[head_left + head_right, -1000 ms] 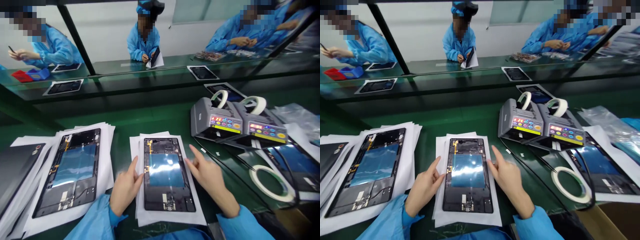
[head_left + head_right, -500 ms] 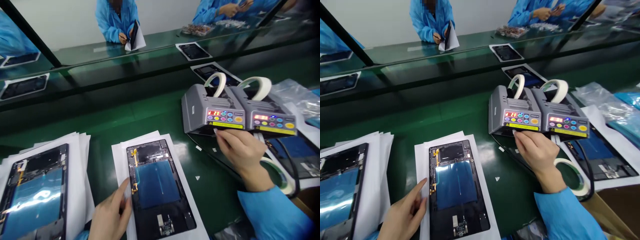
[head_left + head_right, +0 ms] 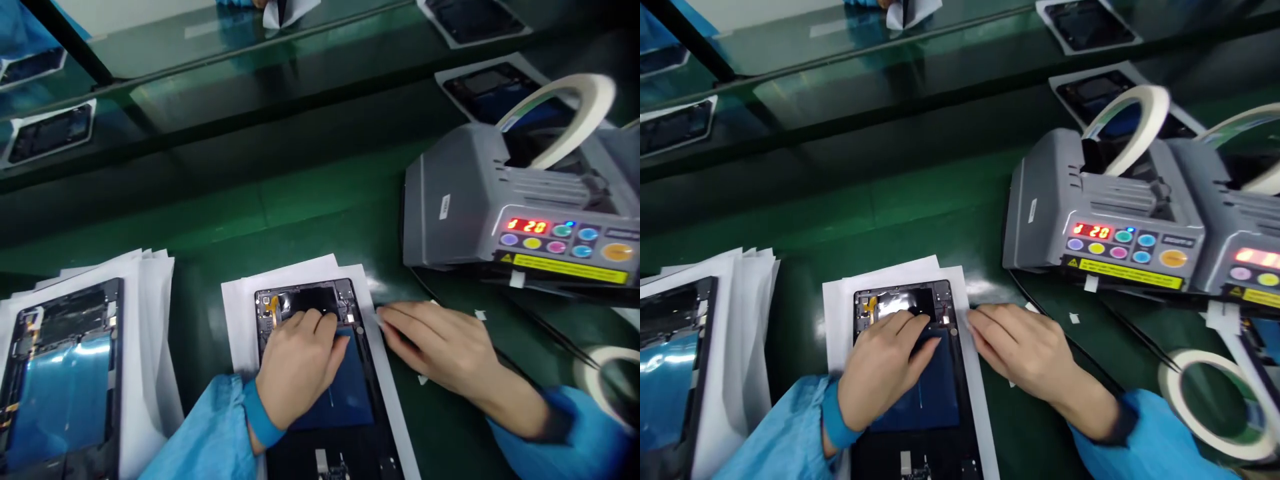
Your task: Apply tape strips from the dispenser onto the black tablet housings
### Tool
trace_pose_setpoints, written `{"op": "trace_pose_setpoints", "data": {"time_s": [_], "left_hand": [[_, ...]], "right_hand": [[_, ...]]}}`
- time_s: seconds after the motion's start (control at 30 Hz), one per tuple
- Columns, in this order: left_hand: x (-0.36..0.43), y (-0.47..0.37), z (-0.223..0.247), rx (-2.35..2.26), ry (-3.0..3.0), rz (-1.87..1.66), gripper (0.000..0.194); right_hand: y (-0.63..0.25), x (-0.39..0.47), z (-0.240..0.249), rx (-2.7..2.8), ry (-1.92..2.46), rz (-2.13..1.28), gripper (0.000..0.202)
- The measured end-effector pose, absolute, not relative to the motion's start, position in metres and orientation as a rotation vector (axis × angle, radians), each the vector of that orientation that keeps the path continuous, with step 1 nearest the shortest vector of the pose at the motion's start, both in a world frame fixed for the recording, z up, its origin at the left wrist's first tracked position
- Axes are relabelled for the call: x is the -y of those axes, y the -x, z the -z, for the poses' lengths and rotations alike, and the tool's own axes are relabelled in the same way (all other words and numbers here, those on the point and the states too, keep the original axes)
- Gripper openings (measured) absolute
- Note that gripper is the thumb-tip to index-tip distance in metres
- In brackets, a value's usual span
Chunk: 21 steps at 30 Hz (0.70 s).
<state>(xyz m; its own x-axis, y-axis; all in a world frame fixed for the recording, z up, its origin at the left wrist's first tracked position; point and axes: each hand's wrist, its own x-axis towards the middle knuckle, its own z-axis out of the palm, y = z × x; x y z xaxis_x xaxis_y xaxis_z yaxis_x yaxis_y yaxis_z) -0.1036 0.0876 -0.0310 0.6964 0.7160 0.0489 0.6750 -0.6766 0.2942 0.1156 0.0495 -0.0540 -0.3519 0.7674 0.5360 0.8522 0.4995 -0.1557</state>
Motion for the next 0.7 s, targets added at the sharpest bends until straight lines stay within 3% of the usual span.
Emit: {"op": "trace_pose_setpoints", "data": {"time_s": [0.7], "left_hand": [[-0.103,0.092,0.048,-1.048,-2.477,-0.386,0.023]], "right_hand": [[-0.103,-0.059,0.067,2.342,1.236,-0.065,0.019]]}}
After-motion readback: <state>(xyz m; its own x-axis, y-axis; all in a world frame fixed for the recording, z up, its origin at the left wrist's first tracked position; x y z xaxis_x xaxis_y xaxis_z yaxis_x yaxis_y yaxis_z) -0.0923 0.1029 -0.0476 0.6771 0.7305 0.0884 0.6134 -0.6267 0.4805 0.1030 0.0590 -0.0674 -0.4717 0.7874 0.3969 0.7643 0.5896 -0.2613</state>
